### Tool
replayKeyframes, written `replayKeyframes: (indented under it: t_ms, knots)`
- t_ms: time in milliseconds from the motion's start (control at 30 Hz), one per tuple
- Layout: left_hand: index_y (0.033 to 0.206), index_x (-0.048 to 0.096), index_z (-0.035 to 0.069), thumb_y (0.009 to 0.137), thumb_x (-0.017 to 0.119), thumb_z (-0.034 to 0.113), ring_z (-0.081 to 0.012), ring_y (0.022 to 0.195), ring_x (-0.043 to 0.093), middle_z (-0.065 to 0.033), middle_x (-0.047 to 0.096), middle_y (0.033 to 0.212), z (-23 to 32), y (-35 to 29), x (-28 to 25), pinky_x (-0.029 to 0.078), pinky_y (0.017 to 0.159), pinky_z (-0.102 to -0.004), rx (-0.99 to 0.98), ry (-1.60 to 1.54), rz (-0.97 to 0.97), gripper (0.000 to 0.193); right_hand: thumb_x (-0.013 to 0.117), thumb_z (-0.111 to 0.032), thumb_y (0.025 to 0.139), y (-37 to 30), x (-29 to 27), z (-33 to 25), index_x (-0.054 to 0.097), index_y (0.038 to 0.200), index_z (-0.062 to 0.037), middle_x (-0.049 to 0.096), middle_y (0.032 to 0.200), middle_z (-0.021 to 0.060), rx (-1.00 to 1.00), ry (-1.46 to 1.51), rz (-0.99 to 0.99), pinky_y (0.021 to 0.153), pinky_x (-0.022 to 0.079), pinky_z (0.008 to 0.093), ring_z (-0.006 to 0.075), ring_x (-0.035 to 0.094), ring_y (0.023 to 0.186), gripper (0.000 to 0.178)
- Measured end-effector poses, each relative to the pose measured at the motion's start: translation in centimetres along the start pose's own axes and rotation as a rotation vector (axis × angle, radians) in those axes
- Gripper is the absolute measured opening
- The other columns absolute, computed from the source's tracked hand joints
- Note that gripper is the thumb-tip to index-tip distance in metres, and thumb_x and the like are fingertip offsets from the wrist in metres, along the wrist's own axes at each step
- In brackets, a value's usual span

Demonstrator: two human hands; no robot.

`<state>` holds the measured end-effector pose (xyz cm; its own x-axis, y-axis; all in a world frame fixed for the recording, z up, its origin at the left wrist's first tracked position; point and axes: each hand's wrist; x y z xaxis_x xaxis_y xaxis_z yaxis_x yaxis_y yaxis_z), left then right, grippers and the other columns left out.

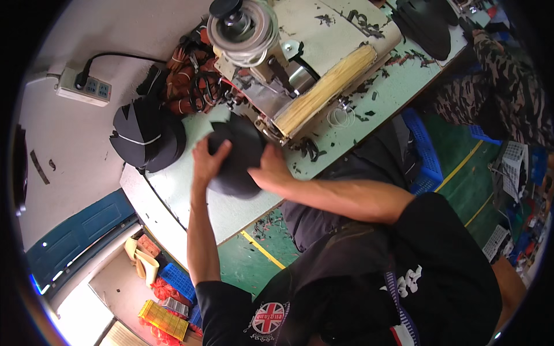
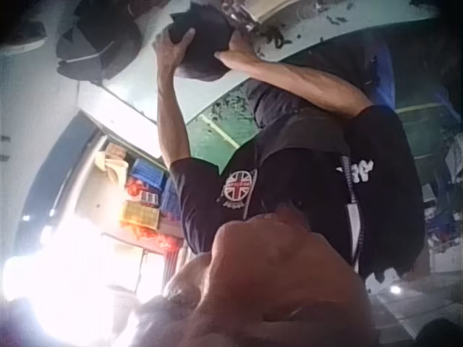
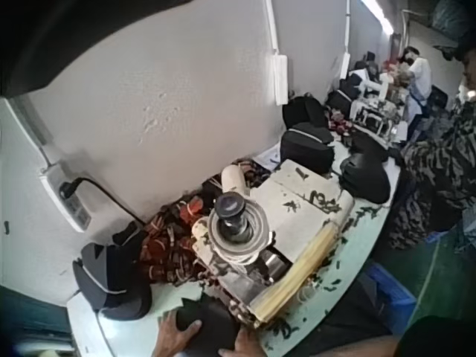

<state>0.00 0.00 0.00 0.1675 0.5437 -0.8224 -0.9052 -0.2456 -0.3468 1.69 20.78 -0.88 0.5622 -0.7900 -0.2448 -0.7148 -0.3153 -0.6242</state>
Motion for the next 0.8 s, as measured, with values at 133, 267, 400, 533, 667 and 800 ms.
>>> replayKeyframes:
  t_ms: [133,267,400,533,667,800]
  knots:
    - [0.135,0.053,0.004,0.077,0.079,0.044,-0.0372,0.125,0.045,-0.0165,0.053,0.135,4.0,-5.5,0.6,0.034,0.106,-0.0454,0.125,-0.072,0.123,0.076,0.073,-0.025,0.082,-6.1,0.3,2.1,0.017,0.144,0.0113,0.035,0.135,0.0357,-0.033,0.111,0.107,0.112,0.033,0.0464,0.0462,0.037,0.131,0.091]
    - [0.138,0.052,0.008,0.082,0.076,0.035,-0.0326,0.126,0.047,-0.0109,0.052,0.139,5.4,-5.4,-0.4,0.036,0.105,-0.0426,0.278,0.240,0.320,0.067,0.073,-0.027,0.082,-4.6,-2.1,1.5,0.022,0.142,0.0114,0.038,0.132,0.0345,-0.080,0.098,0.033,0.110,0.035,0.0458,0.0460,0.040,0.129,0.087]
    - [0.130,0.058,0.008,0.079,0.078,0.030,-0.0287,0.121,0.050,-0.0109,0.056,0.132,5.7,-4.9,0.3,0.036,0.103,-0.0431,0.218,0.186,0.274,0.058,0.072,-0.025,0.085,-5.8,-4.8,4.8,0.033,0.140,0.0056,0.040,0.131,0.0290,-0.159,-0.090,-0.053,0.102,0.043,0.0414,0.0402,0.046,0.120,0.074]
    - [0.116,0.062,0.005,0.079,0.078,0.020,-0.0299,0.112,0.056,-0.0107,0.064,0.115,5.2,-5.1,-0.5,0.039,0.101,-0.0418,0.232,0.120,0.303,0.044,0.071,-0.026,0.086,-7.1,-9.2,6.2,0.038,0.139,0.0026,0.048,0.129,0.0245,-0.265,-0.017,-0.187,0.104,0.041,0.0428,0.0394,0.053,0.116,0.069]
    - [0.104,0.069,0.003,0.084,0.072,0.008,-0.0181,0.090,0.066,-0.0082,0.072,0.092,9.2,-8.5,-3.9,0.051,0.082,-0.0298,0.119,-0.414,-0.150,0.020,0.073,-0.025,0.087,-9.4,-14.0,3.7,0.028,0.148,-0.0033,0.049,0.135,0.0218,-0.395,0.170,-0.183,0.102,0.044,0.0416,0.0327,0.054,0.119,0.078]
    - [0.110,0.070,0.001,0.090,0.067,0.009,-0.0094,0.088,0.062,-0.0036,0.071,0.093,15.1,-8.1,-4.1,0.049,0.080,-0.0249,0.146,-0.585,-0.336,0.021,0.071,-0.012,0.089,-9.5,-16.9,1.7,-0.003,0.157,-0.0132,0.052,0.132,0.0188,-0.486,0.343,-0.341,0.096,0.047,0.0353,0.0217,0.056,0.117,0.100]
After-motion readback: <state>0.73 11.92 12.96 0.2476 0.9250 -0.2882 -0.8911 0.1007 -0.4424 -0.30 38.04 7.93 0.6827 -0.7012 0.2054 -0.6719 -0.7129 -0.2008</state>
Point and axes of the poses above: each hand's wrist, its own y-axis towards the middle knuckle, its own x-axis out of the palm, z = x × y
